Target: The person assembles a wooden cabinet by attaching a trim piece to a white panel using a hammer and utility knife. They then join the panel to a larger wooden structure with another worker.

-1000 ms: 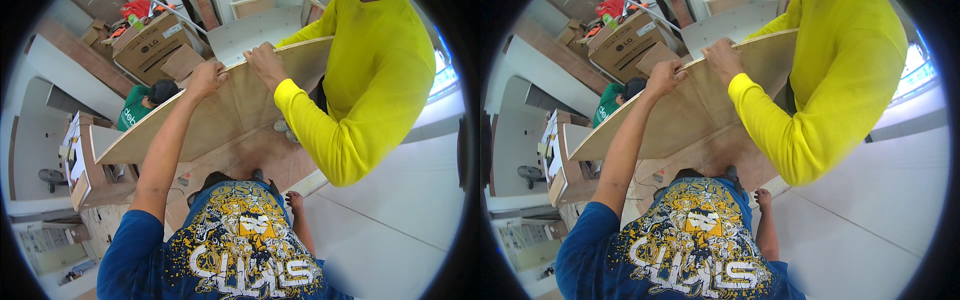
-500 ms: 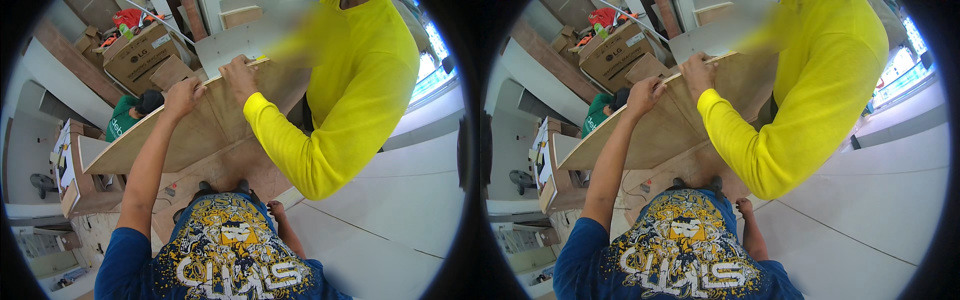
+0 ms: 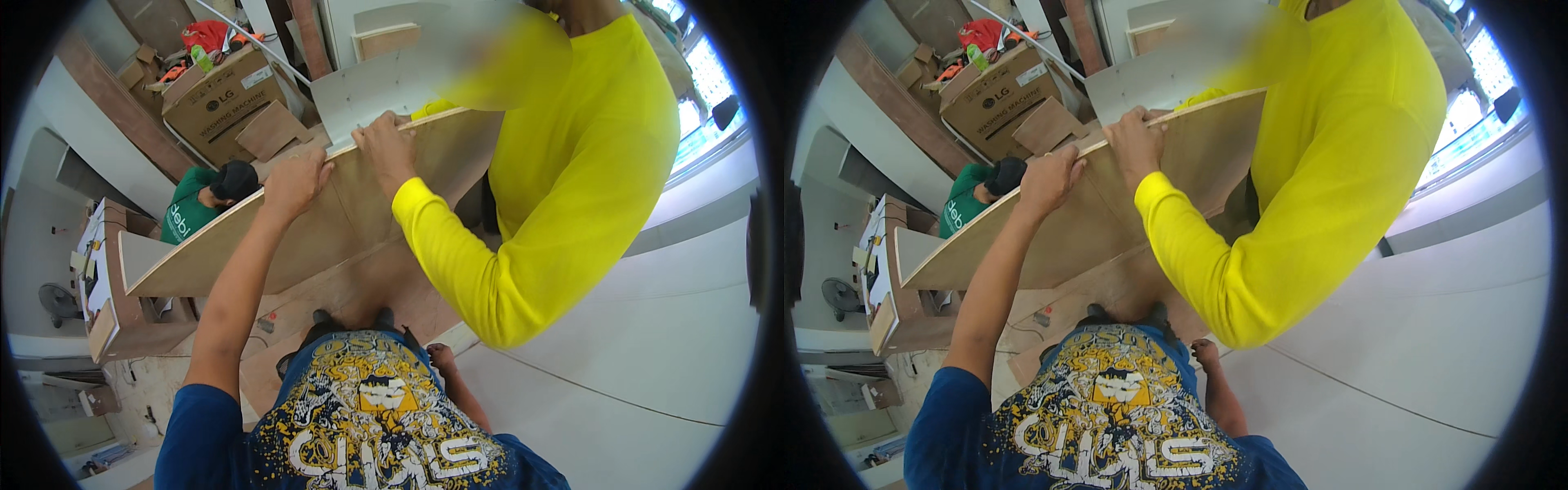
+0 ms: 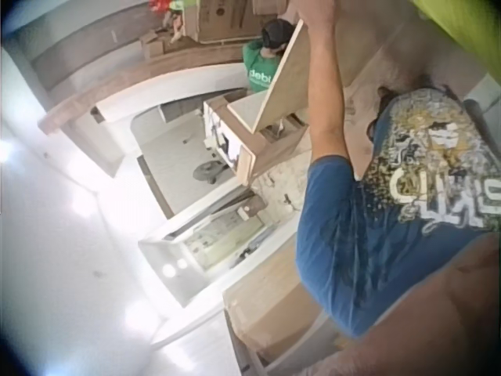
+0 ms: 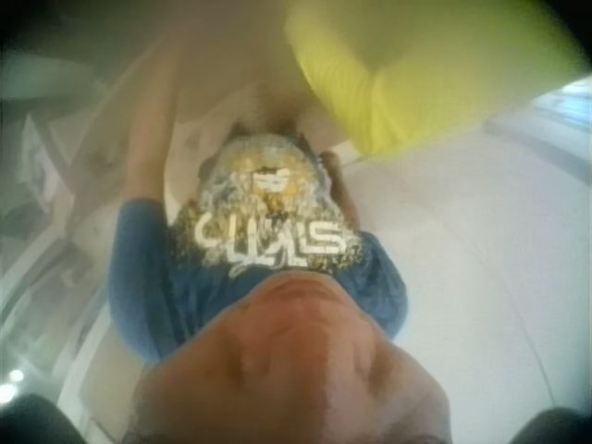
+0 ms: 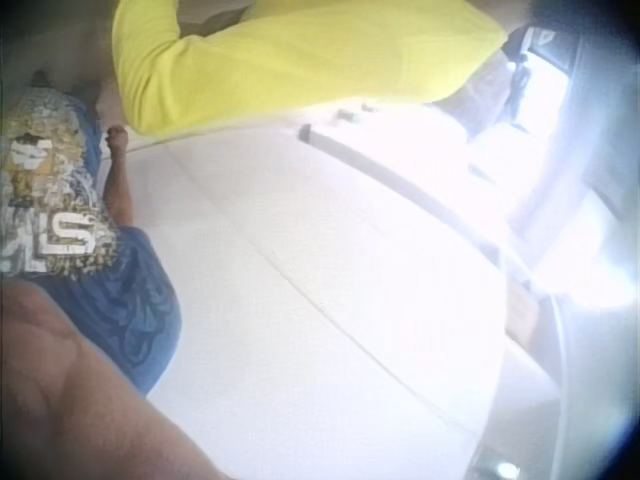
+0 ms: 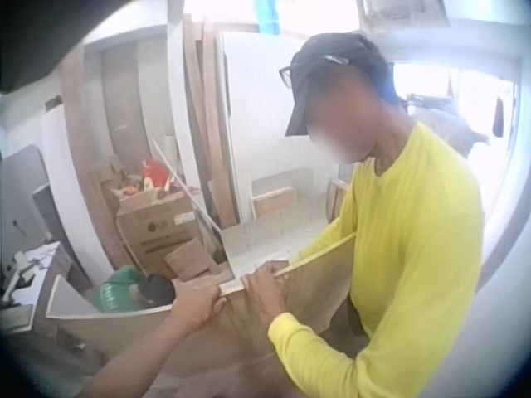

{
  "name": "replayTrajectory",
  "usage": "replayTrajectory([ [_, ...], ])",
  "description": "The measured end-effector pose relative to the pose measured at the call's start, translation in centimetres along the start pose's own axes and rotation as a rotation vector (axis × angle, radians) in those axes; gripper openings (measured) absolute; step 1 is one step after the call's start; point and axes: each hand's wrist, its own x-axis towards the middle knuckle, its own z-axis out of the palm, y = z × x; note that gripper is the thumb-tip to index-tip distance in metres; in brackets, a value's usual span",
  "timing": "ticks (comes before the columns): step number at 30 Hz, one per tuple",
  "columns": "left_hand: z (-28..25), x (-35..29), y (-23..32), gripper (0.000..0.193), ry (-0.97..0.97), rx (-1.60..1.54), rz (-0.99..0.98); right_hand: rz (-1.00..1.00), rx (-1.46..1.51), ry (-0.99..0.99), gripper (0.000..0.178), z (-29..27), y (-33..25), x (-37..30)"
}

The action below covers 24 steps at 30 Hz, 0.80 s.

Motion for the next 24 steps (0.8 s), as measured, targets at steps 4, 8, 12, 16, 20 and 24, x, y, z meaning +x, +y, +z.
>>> replayTrajectory([
  [4,0.3,-0.1,-0.1,0.03,0.073,-0.028,0.093,-0.47,-0.04,0.085,0.02,0.9,-3.6,3.9],
  [8,0.1,-0.4,-1.0,0.029,0.07,-0.008,0.057,-0.802,-0.09,0.073,0.019,4.4,-19.3,4.7],
  [12,-0.5,0.8,0.3,0.03,0.032,0.016,0.085,-1.141,-0.198,0.161,0.019,8.4,-34.7,0.9],
  [16,-1.4,1.0,-0.4,0.031,-0.086,-0.083,0.026,-1.326,-0.363,0.258,0.018,11.9,-43.8,-2.5],
  [20,-3.5,0.7,-1.7,0.05,-0.07,-0.304,0.025,-1.4,-0.504,0.401,0.017,14.0,-47.5,-3.8],
  [24,-5.8,-2.4,-5.3,0.065,-0.021,-0.317,0.081,-1.424,-0.648,0.557,0.016,14.8,-49.4,-4.3],
])
